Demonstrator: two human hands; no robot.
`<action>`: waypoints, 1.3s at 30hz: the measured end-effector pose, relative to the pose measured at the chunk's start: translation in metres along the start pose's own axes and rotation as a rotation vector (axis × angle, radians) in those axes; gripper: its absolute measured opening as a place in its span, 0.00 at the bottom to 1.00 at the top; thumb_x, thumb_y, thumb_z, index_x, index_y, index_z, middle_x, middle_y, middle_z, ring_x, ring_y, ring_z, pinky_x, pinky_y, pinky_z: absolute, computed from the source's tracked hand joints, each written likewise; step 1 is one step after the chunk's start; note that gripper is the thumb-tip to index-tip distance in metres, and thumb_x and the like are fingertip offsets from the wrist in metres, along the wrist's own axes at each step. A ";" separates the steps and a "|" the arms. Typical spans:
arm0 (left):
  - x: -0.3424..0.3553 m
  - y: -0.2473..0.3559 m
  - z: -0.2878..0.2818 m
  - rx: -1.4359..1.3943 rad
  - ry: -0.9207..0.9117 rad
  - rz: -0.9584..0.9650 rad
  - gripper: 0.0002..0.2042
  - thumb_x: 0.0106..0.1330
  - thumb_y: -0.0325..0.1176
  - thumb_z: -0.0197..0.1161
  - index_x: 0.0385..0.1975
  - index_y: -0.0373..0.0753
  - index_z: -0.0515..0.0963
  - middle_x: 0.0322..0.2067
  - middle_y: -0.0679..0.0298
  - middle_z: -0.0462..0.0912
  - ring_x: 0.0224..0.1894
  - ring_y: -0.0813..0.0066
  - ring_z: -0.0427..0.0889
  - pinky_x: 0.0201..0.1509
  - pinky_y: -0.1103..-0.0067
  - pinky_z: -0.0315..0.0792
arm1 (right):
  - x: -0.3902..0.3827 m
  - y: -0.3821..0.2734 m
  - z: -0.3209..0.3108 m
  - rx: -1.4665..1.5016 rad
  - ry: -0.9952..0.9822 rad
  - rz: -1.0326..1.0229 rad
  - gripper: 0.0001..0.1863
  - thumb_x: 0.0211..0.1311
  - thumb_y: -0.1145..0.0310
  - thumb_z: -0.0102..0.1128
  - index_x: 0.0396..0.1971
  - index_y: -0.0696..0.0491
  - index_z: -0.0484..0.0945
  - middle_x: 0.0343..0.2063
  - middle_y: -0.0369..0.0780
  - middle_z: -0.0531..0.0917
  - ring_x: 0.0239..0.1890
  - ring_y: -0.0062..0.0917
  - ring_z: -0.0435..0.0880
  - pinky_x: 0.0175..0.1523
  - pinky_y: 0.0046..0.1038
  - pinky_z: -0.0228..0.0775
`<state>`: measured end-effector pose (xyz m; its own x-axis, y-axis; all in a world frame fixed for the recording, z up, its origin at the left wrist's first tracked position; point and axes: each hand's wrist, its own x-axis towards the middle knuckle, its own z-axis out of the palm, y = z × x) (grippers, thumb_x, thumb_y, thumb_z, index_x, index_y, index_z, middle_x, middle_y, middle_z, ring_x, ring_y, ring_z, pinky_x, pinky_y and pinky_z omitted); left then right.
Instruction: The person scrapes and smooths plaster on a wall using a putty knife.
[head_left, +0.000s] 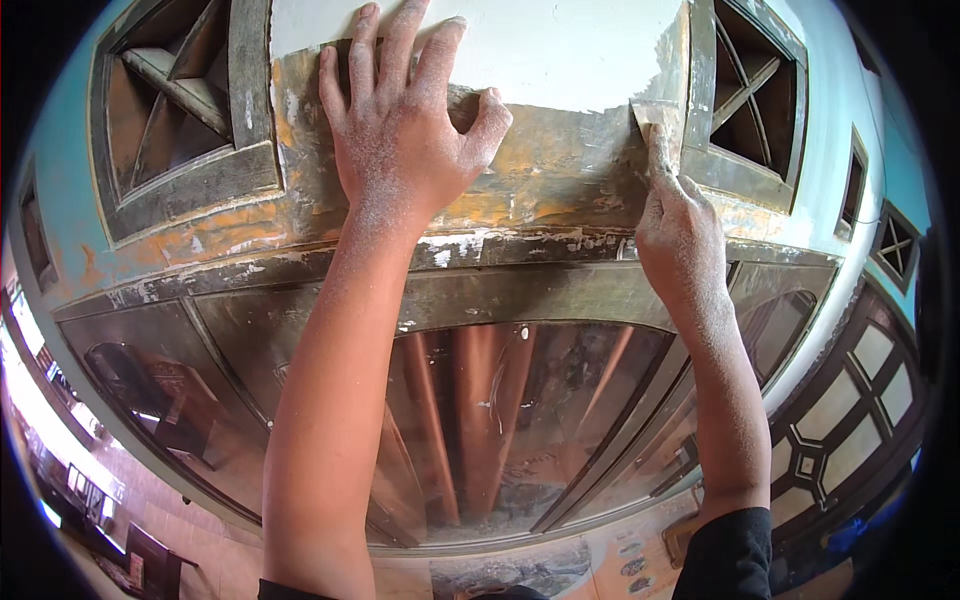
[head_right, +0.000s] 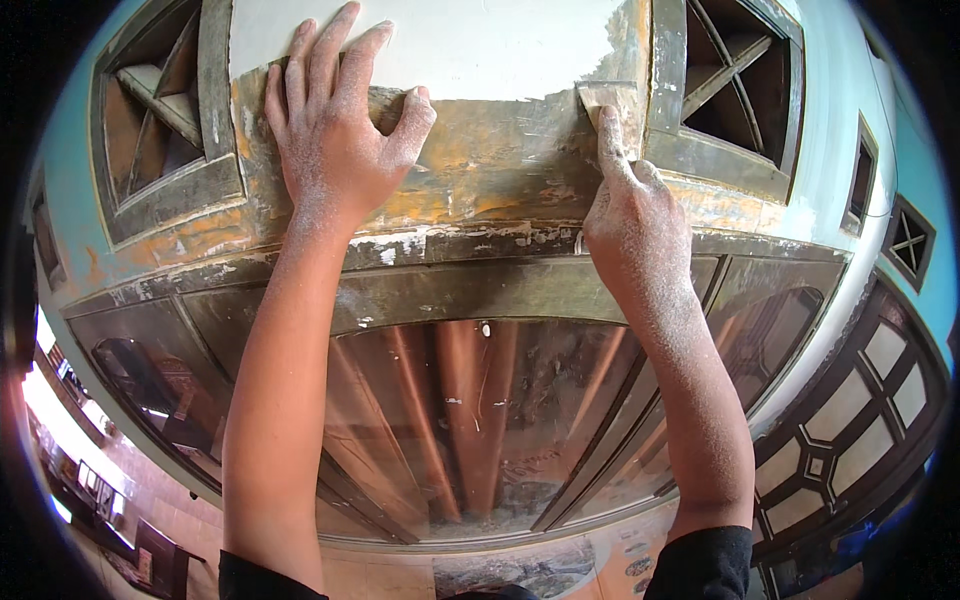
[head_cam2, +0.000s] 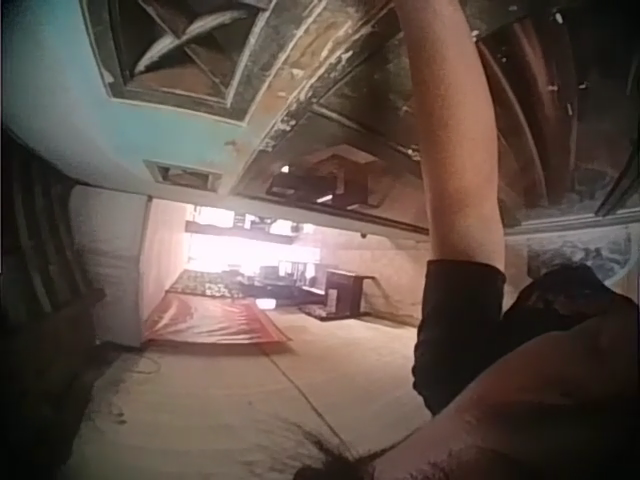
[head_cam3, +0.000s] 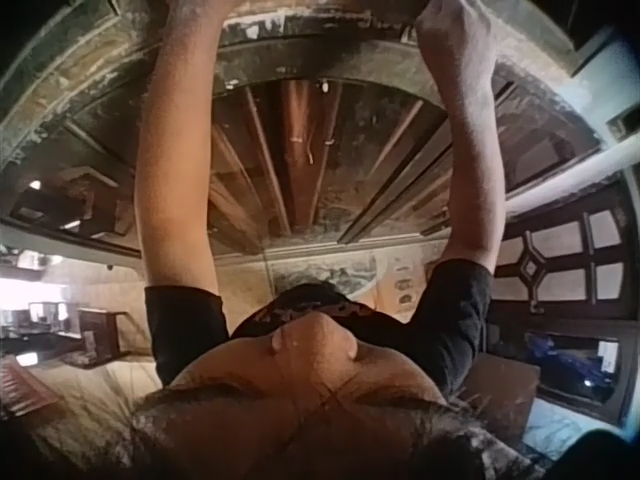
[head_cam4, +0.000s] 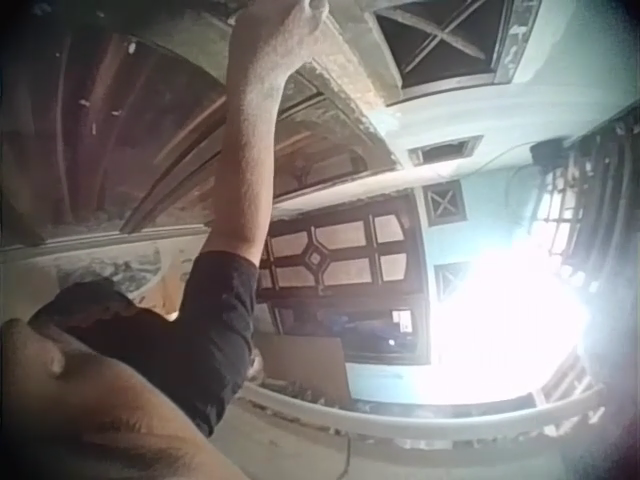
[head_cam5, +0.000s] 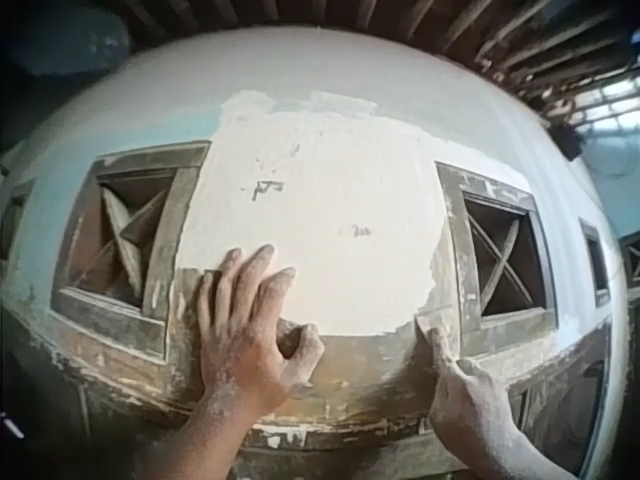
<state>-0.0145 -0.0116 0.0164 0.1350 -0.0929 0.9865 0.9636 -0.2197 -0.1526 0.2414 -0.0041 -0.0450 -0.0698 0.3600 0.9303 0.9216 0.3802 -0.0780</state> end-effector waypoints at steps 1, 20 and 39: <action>0.004 0.005 -0.006 -0.006 -0.077 -0.053 0.30 0.61 0.45 0.67 0.62 0.38 0.75 0.72 0.49 0.67 0.77 0.43 0.58 0.79 0.43 0.48 | -0.002 0.002 -0.001 -0.004 -0.001 0.003 0.32 0.76 0.74 0.49 0.79 0.46 0.63 0.39 0.55 0.85 0.40 0.54 0.86 0.45 0.49 0.77; -0.003 -0.002 0.002 -0.014 -0.008 -0.030 0.29 0.61 0.45 0.66 0.61 0.38 0.76 0.72 0.50 0.67 0.77 0.44 0.59 0.78 0.45 0.51 | -0.005 -0.004 0.001 0.044 0.028 -0.011 0.31 0.75 0.76 0.50 0.77 0.45 0.66 0.43 0.57 0.86 0.45 0.54 0.87 0.49 0.46 0.79; -0.004 -0.006 0.003 -0.027 0.002 -0.012 0.29 0.62 0.45 0.66 0.62 0.39 0.75 0.71 0.51 0.68 0.77 0.43 0.59 0.79 0.45 0.50 | -0.005 -0.011 -0.001 0.027 -0.019 0.010 0.30 0.74 0.77 0.48 0.76 0.48 0.68 0.45 0.57 0.85 0.46 0.56 0.85 0.50 0.47 0.78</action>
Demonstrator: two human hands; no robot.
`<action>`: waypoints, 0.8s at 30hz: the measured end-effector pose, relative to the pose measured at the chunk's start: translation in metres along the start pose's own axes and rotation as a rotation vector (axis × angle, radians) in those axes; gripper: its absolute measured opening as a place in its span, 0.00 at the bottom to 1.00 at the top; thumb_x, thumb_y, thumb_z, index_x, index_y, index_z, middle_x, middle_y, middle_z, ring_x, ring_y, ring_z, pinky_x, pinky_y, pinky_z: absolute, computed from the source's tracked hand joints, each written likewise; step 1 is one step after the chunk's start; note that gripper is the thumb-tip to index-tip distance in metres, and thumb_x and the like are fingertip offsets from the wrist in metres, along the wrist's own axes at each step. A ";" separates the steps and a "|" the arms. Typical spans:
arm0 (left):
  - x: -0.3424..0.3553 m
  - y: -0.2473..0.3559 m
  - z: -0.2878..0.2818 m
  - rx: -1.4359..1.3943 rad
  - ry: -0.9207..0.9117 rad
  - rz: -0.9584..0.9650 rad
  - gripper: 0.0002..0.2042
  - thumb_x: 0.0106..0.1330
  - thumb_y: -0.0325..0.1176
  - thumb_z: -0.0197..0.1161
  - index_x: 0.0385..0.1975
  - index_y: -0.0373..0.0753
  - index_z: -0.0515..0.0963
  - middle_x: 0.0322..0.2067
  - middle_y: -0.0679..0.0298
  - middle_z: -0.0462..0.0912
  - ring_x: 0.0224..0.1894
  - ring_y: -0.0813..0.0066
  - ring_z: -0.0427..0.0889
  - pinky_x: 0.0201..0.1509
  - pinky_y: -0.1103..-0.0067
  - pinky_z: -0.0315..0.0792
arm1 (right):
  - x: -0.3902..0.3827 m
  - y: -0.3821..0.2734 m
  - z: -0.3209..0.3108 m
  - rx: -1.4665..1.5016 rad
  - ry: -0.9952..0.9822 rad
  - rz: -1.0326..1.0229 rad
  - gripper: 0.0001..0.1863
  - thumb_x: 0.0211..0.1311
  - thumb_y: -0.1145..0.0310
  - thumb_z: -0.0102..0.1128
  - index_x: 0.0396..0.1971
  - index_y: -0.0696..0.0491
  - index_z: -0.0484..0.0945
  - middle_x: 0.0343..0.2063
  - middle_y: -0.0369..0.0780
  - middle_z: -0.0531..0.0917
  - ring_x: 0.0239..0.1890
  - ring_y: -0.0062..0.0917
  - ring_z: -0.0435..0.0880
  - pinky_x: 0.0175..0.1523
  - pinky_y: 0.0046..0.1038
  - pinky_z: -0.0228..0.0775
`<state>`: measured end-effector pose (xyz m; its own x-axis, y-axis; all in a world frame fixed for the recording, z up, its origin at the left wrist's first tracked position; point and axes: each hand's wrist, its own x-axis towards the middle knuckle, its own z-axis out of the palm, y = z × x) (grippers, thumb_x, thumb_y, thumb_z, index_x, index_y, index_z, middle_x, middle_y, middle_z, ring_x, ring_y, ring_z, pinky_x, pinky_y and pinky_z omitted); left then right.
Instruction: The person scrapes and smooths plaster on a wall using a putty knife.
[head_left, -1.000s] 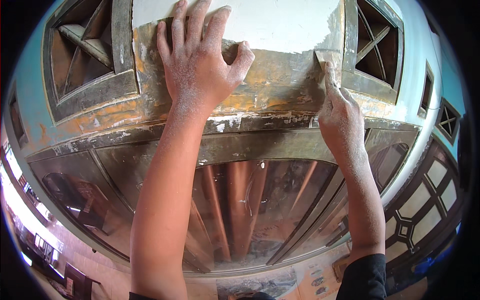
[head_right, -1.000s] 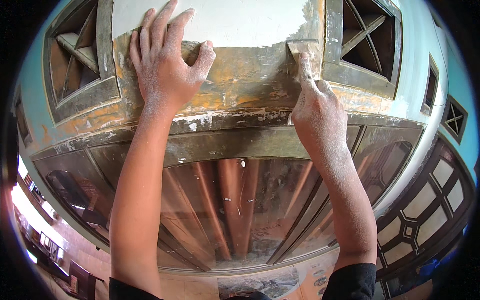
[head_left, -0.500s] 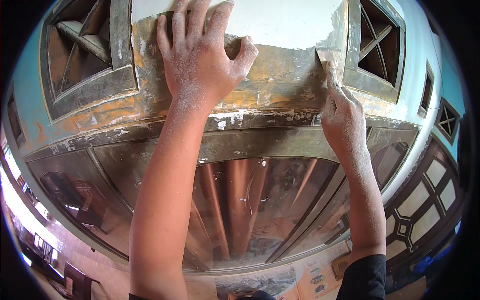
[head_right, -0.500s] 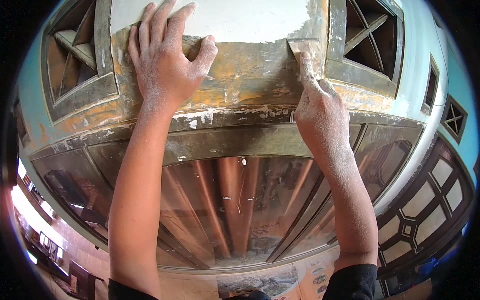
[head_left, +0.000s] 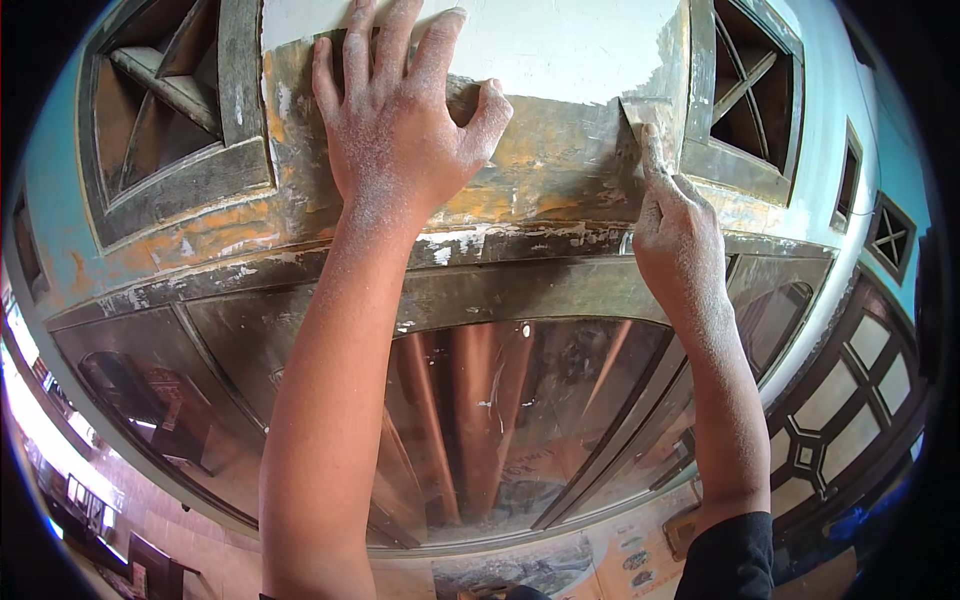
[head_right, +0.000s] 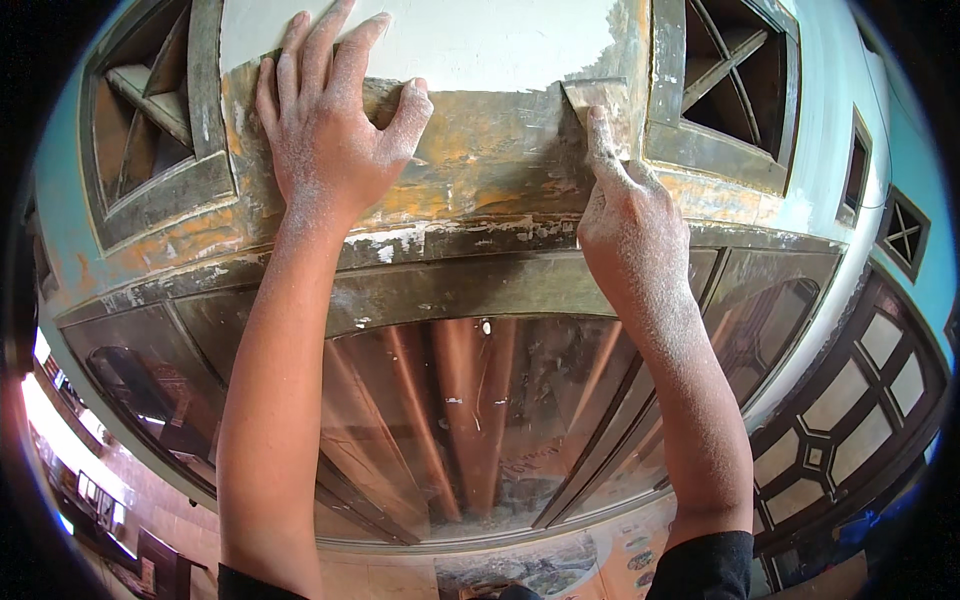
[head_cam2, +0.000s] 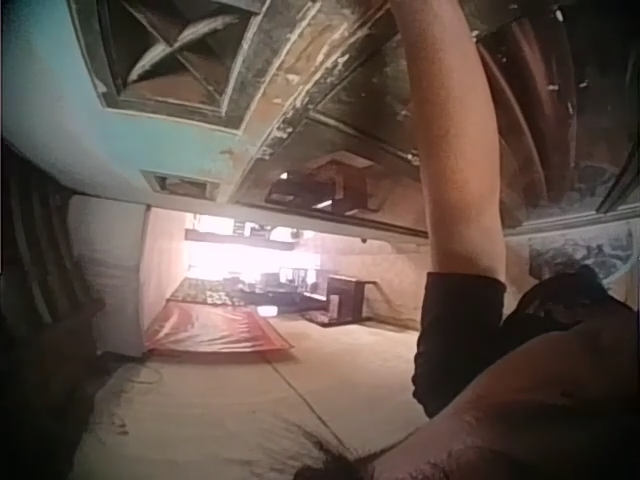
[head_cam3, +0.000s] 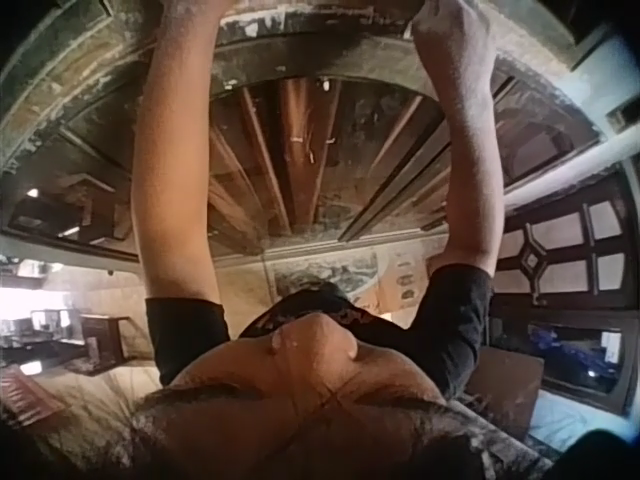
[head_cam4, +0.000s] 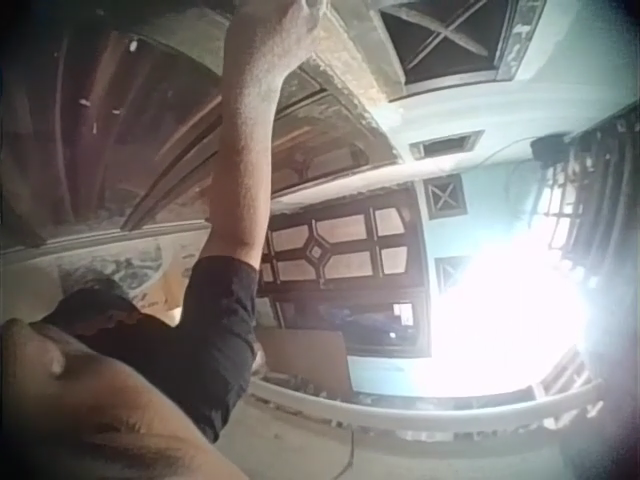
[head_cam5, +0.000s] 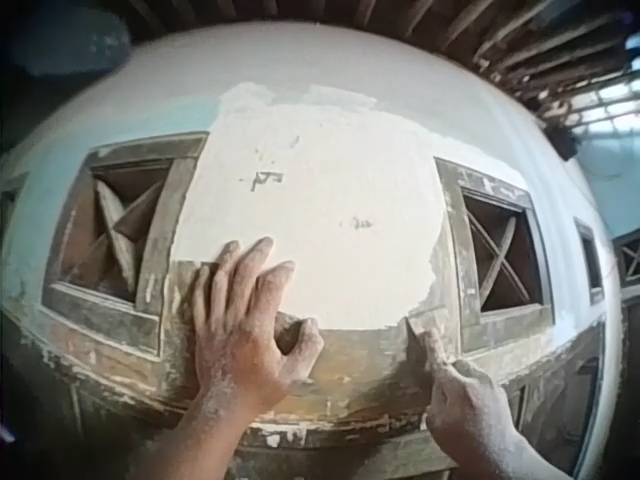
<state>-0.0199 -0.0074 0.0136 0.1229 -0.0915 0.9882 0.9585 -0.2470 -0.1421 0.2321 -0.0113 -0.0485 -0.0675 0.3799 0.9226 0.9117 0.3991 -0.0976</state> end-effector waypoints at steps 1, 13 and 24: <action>0.000 -0.002 0.000 0.022 0.020 0.024 0.29 0.61 0.45 0.66 0.62 0.40 0.75 0.71 0.50 0.67 0.77 0.42 0.59 0.79 0.45 0.50 | 0.001 0.000 -0.001 -0.003 -0.040 0.014 0.30 0.74 0.77 0.48 0.75 0.48 0.68 0.45 0.57 0.85 0.46 0.56 0.85 0.50 0.47 0.77; -0.007 -0.013 0.021 0.060 0.144 0.094 0.27 0.67 0.52 0.66 0.65 0.53 0.77 0.74 0.65 0.68 0.79 0.54 0.59 0.81 0.45 0.47 | -0.001 -0.004 0.000 0.031 0.021 -0.028 0.31 0.71 0.78 0.51 0.74 0.49 0.70 0.36 0.55 0.83 0.40 0.54 0.84 0.46 0.47 0.75; -0.006 -0.014 0.022 0.045 0.166 0.104 0.27 0.63 0.51 0.66 0.61 0.48 0.79 0.72 0.61 0.68 0.78 0.52 0.60 0.79 0.41 0.49 | -0.004 -0.011 0.003 0.065 0.054 -0.019 0.30 0.72 0.77 0.51 0.73 0.49 0.72 0.37 0.55 0.84 0.41 0.55 0.85 0.45 0.48 0.76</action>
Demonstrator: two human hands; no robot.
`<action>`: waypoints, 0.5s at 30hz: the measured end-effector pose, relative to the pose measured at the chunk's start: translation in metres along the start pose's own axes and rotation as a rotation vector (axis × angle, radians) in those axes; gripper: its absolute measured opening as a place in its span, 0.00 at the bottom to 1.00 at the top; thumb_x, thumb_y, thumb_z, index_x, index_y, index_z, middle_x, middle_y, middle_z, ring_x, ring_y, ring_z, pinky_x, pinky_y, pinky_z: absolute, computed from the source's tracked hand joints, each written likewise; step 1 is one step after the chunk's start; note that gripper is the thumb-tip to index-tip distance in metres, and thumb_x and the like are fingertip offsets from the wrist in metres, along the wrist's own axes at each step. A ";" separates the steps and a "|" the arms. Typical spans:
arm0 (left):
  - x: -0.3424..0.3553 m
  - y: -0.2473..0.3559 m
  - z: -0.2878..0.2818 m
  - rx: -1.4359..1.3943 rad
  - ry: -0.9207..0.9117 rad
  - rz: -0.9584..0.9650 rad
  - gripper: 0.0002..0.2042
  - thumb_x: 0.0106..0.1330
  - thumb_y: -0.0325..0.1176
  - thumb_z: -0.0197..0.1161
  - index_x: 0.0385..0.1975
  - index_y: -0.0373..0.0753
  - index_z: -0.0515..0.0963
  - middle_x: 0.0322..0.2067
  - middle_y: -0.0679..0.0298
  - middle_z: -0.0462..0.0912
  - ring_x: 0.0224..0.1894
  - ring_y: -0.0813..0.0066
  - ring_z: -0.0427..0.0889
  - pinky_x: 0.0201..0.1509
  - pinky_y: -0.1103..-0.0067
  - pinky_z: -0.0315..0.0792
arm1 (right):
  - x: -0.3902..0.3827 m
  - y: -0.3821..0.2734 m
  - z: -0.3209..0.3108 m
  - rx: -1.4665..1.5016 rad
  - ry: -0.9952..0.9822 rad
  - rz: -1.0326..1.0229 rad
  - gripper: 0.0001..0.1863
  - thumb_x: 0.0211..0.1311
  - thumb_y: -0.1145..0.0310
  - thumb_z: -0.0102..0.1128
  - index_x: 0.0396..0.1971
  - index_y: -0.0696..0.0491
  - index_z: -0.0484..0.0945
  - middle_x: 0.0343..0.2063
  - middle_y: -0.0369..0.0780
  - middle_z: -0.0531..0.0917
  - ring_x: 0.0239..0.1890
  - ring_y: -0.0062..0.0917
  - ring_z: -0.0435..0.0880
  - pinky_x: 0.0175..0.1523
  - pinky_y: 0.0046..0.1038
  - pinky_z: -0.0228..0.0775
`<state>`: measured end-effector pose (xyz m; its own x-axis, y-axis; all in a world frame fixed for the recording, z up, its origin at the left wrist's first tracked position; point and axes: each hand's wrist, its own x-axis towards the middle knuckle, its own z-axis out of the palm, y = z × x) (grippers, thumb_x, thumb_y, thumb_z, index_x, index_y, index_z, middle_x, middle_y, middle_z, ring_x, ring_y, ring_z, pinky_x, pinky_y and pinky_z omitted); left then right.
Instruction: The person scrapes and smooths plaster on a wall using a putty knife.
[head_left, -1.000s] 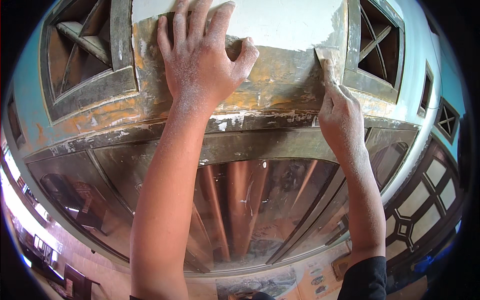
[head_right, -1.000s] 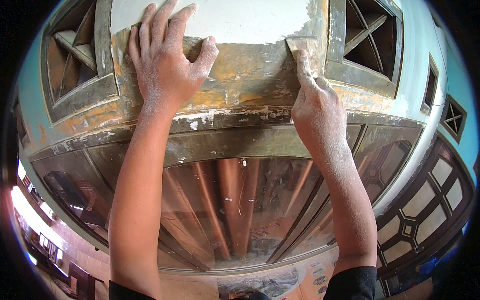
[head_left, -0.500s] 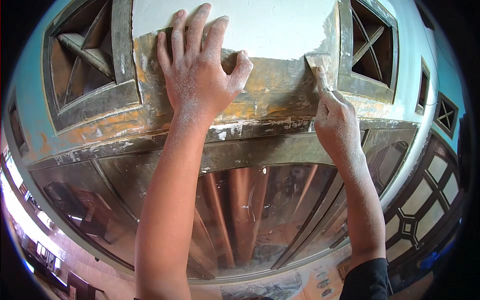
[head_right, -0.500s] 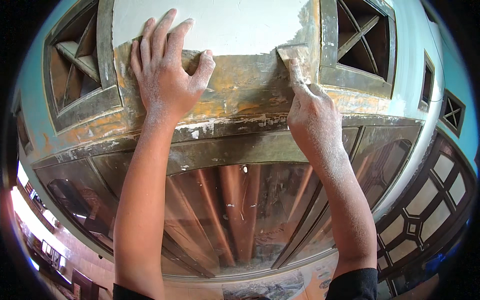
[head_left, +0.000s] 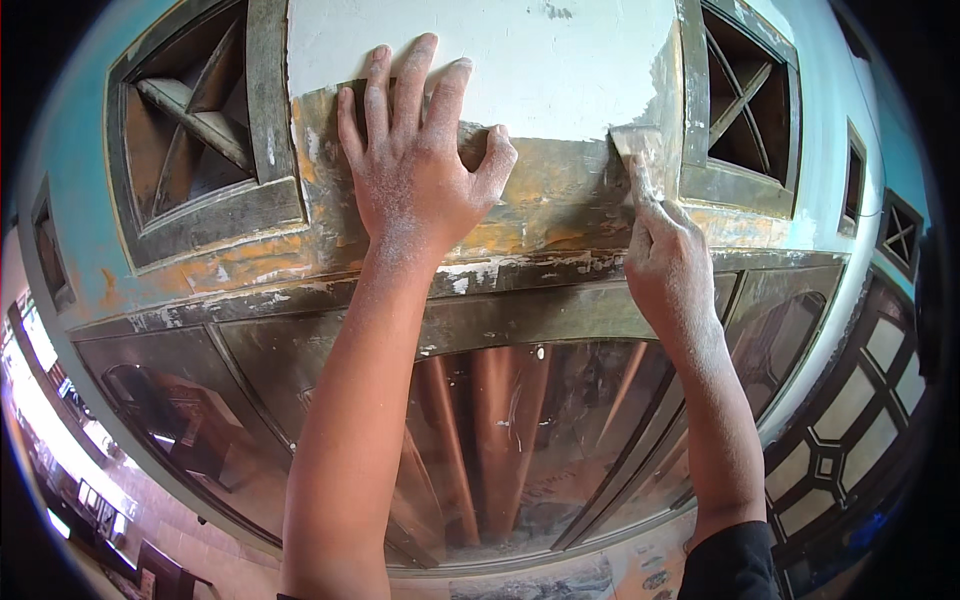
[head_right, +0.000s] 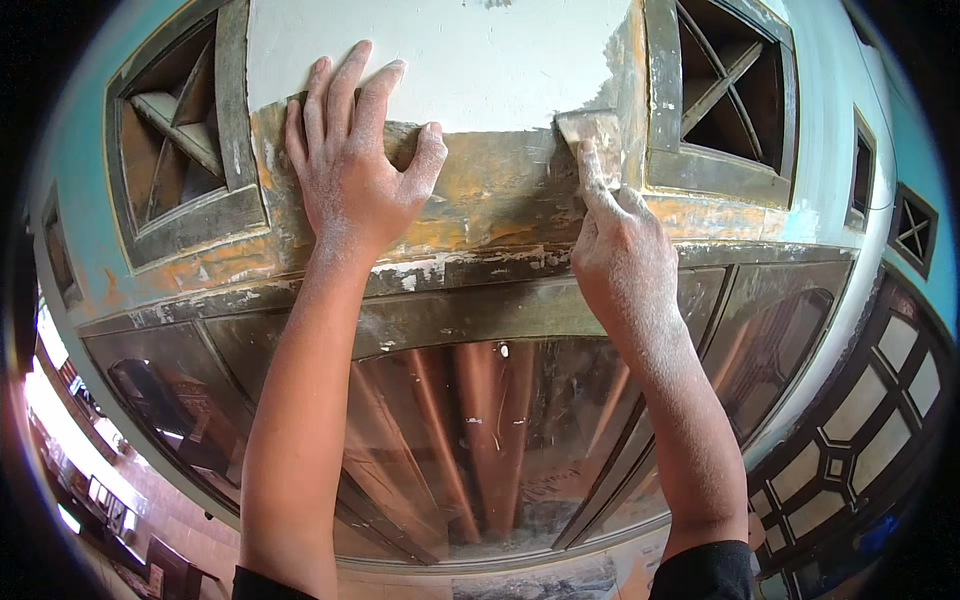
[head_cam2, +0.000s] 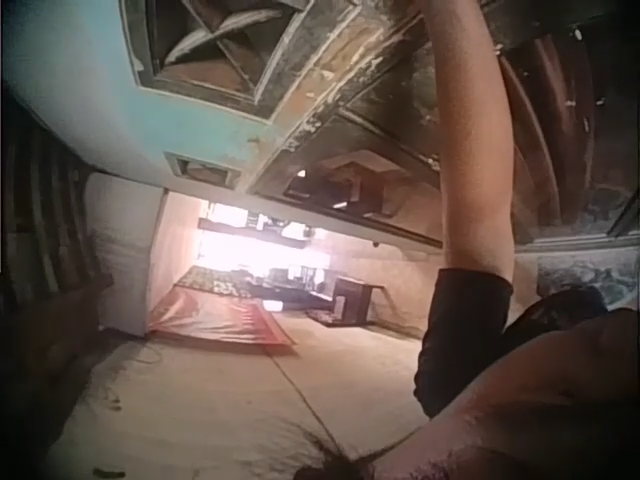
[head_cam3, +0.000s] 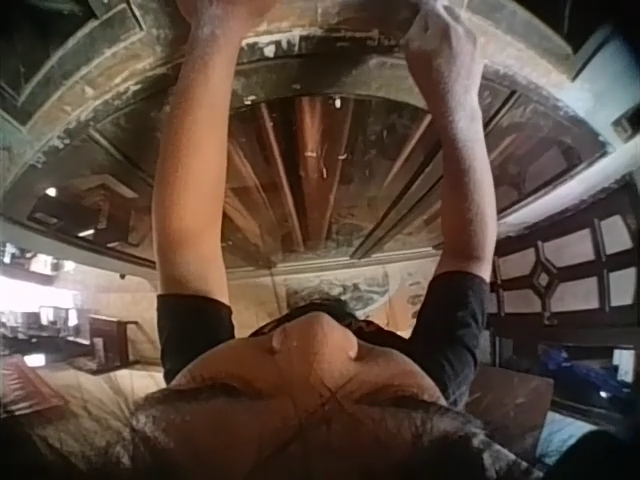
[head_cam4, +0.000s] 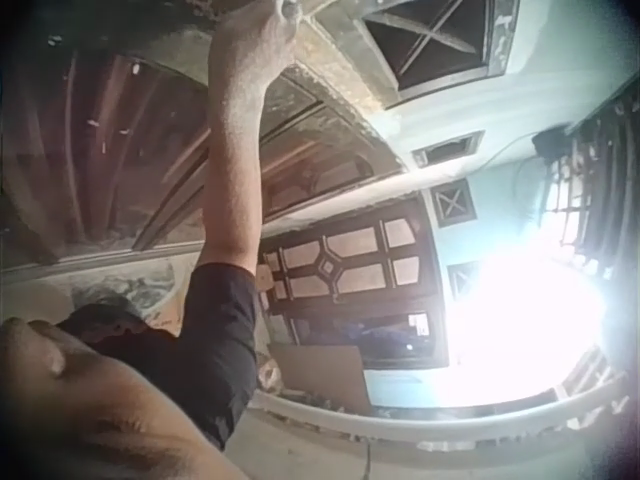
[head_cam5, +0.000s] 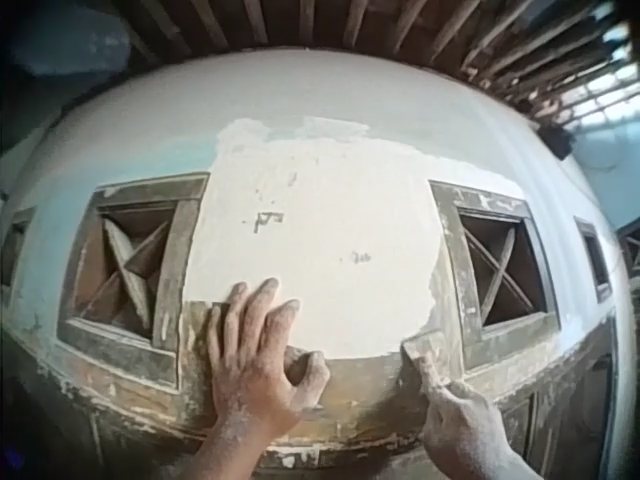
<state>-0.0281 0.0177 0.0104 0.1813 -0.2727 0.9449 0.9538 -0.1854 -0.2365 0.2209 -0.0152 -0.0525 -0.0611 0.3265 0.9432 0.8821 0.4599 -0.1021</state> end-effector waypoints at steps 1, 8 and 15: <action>0.000 0.000 0.000 -0.005 -0.002 0.001 0.27 0.63 0.51 0.66 0.61 0.48 0.79 0.72 0.61 0.68 0.78 0.52 0.60 0.79 0.42 0.50 | -0.002 -0.001 0.000 0.016 -0.016 0.009 0.30 0.72 0.77 0.52 0.73 0.49 0.71 0.38 0.56 0.85 0.41 0.55 0.85 0.46 0.48 0.76; 0.000 -0.002 0.000 0.004 0.015 0.012 0.26 0.64 0.50 0.66 0.61 0.47 0.79 0.72 0.60 0.69 0.78 0.51 0.61 0.78 0.41 0.51 | -0.011 0.000 0.008 -0.017 0.007 -0.028 0.30 0.71 0.73 0.52 0.73 0.47 0.71 0.37 0.53 0.85 0.38 0.53 0.87 0.43 0.50 0.81; -0.002 0.001 0.002 -0.016 -0.008 0.007 0.26 0.64 0.50 0.65 0.61 0.47 0.79 0.73 0.60 0.67 0.78 0.50 0.60 0.79 0.41 0.49 | -0.005 -0.005 0.003 0.006 -0.014 0.028 0.29 0.72 0.74 0.51 0.73 0.46 0.72 0.37 0.53 0.85 0.38 0.53 0.87 0.42 0.51 0.79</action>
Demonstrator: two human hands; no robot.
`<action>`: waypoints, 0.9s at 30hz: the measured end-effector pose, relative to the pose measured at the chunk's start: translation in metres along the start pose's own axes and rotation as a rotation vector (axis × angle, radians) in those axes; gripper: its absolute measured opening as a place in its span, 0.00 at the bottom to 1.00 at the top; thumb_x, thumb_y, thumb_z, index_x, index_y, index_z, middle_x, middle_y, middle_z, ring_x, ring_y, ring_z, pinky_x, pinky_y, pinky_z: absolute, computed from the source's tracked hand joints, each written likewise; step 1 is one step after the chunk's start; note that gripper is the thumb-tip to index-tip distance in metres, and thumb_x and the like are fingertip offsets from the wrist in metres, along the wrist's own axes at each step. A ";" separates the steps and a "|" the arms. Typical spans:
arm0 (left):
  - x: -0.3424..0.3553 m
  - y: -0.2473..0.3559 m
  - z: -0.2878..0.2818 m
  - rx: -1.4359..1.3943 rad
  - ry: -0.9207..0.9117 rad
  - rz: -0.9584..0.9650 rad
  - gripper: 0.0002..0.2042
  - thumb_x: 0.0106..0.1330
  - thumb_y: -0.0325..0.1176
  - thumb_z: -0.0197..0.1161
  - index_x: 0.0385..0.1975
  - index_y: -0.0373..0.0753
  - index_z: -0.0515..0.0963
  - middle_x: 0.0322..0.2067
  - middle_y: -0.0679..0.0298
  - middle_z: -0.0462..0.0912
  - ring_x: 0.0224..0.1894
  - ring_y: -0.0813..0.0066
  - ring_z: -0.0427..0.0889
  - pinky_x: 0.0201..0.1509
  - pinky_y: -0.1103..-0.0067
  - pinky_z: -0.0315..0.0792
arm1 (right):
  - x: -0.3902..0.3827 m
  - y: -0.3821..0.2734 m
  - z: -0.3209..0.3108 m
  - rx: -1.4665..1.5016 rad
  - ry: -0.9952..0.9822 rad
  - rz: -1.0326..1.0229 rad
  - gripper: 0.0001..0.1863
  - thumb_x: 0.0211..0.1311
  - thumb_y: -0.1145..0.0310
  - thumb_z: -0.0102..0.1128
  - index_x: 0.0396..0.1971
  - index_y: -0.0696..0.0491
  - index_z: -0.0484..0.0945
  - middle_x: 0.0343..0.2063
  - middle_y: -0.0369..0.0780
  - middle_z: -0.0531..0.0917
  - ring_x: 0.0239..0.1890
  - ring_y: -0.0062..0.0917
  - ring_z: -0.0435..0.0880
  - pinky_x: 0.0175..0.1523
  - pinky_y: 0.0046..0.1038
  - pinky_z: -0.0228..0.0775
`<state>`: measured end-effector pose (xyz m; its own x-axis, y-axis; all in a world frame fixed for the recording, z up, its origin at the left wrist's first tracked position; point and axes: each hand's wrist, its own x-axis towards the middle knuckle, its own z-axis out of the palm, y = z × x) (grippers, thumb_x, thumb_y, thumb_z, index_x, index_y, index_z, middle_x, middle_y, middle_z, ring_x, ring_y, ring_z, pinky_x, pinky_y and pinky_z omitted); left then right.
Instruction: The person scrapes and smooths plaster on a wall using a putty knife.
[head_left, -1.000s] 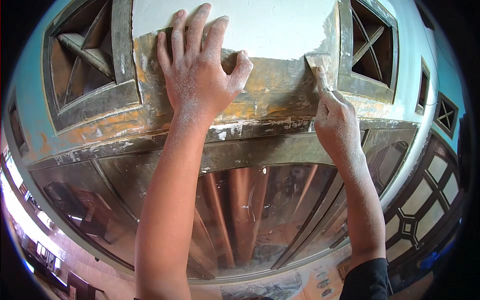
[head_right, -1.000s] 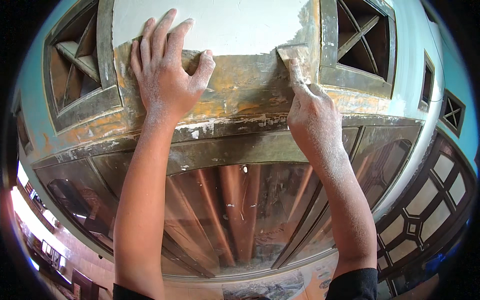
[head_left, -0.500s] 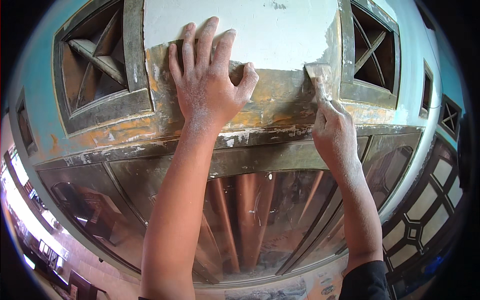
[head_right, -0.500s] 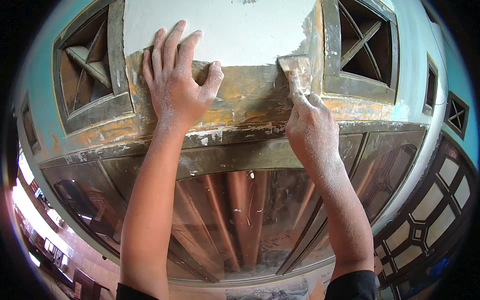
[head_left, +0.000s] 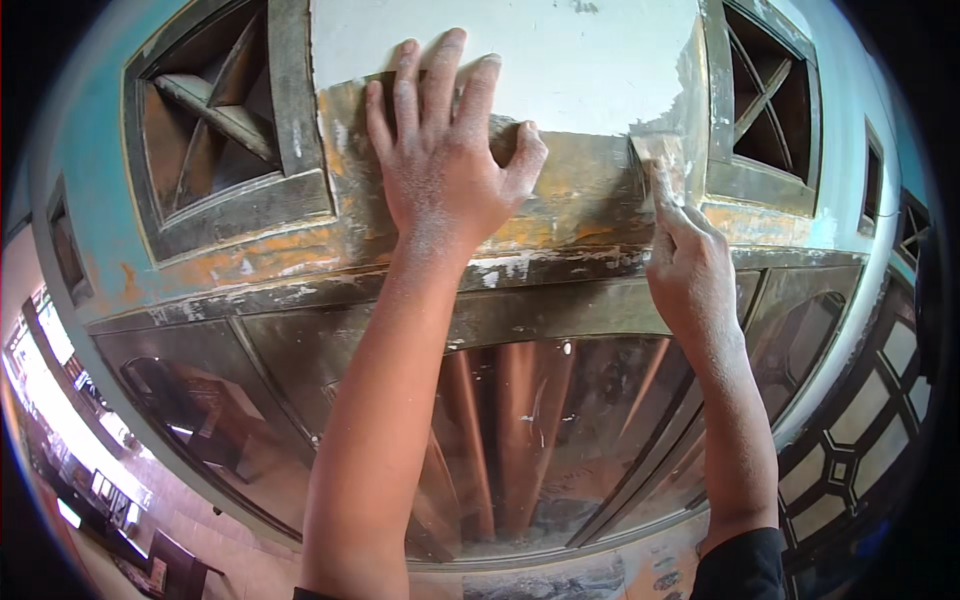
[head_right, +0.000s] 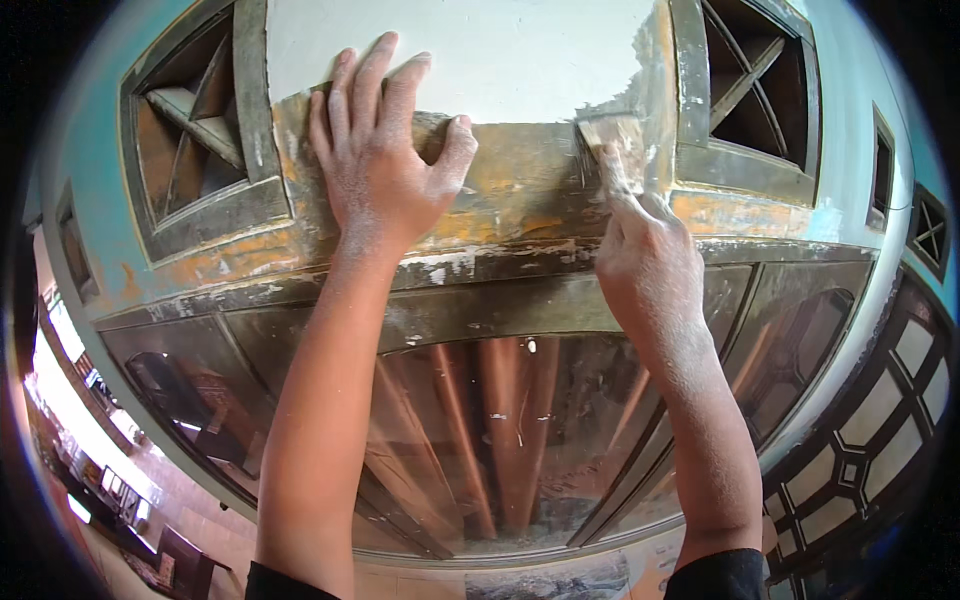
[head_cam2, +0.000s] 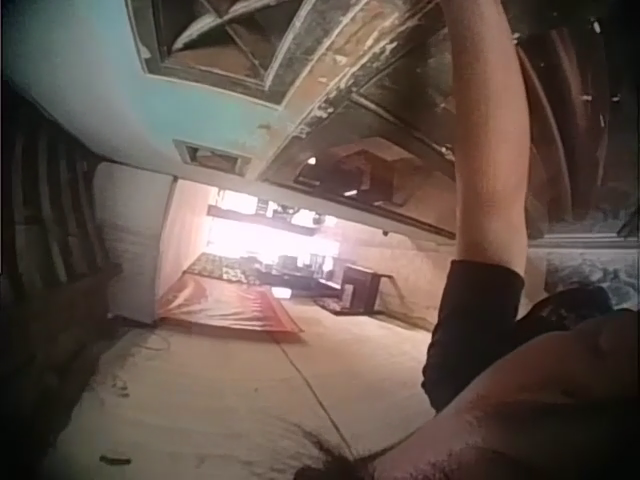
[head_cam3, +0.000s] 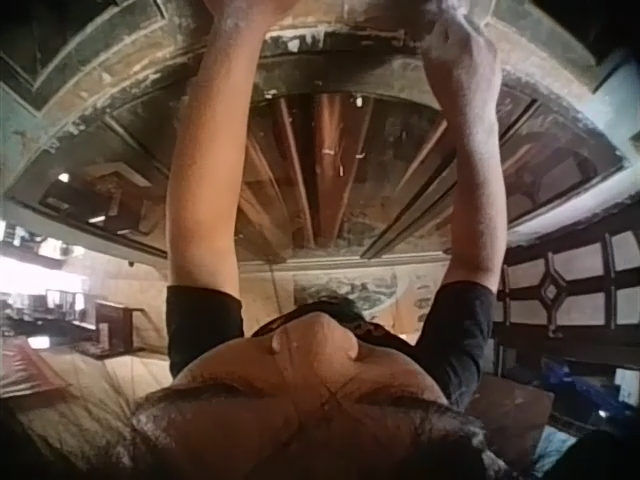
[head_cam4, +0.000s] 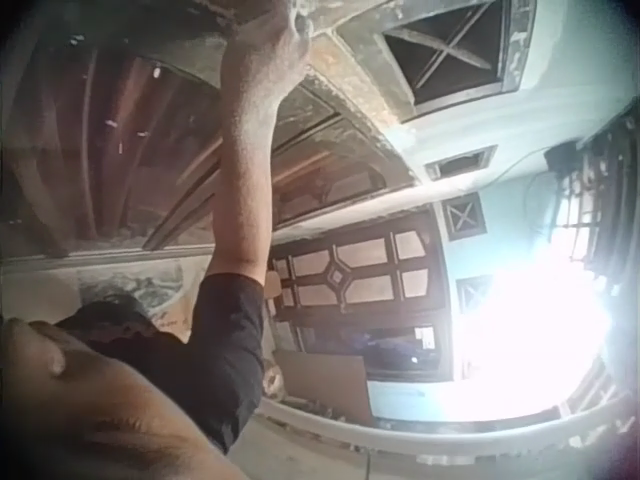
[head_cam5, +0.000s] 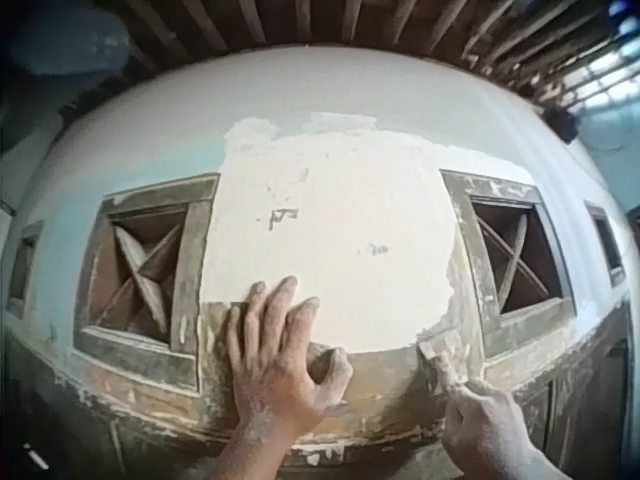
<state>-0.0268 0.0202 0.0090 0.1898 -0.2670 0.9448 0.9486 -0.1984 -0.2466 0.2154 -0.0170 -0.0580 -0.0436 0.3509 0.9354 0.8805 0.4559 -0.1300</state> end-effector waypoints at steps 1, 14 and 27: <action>0.000 0.001 0.001 0.001 -0.001 0.003 0.26 0.64 0.50 0.65 0.61 0.47 0.79 0.73 0.60 0.67 0.78 0.49 0.60 0.79 0.41 0.49 | -0.004 0.005 0.001 -0.011 0.002 -0.023 0.29 0.72 0.74 0.51 0.73 0.46 0.71 0.37 0.53 0.85 0.38 0.53 0.87 0.42 0.51 0.79; -0.001 -0.003 -0.005 -0.007 0.002 -0.009 0.26 0.63 0.50 0.66 0.60 0.48 0.79 0.72 0.60 0.69 0.78 0.51 0.60 0.79 0.42 0.50 | -0.005 -0.005 0.003 -0.025 -0.004 -0.043 0.31 0.71 0.73 0.52 0.74 0.46 0.70 0.35 0.54 0.85 0.38 0.54 0.86 0.43 0.51 0.79; -0.001 -0.004 -0.005 -0.018 0.005 0.011 0.26 0.64 0.51 0.68 0.62 0.53 0.79 0.73 0.65 0.69 0.78 0.54 0.61 0.80 0.45 0.48 | -0.002 -0.023 0.007 0.057 -0.017 0.046 0.29 0.72 0.78 0.52 0.73 0.48 0.72 0.40 0.58 0.84 0.44 0.57 0.85 0.47 0.45 0.77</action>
<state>-0.0324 0.0166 0.0079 0.1991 -0.2742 0.9408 0.9417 -0.2122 -0.2611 0.1917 -0.0230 -0.0591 -0.0121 0.3864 0.9222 0.8536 0.4844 -0.1917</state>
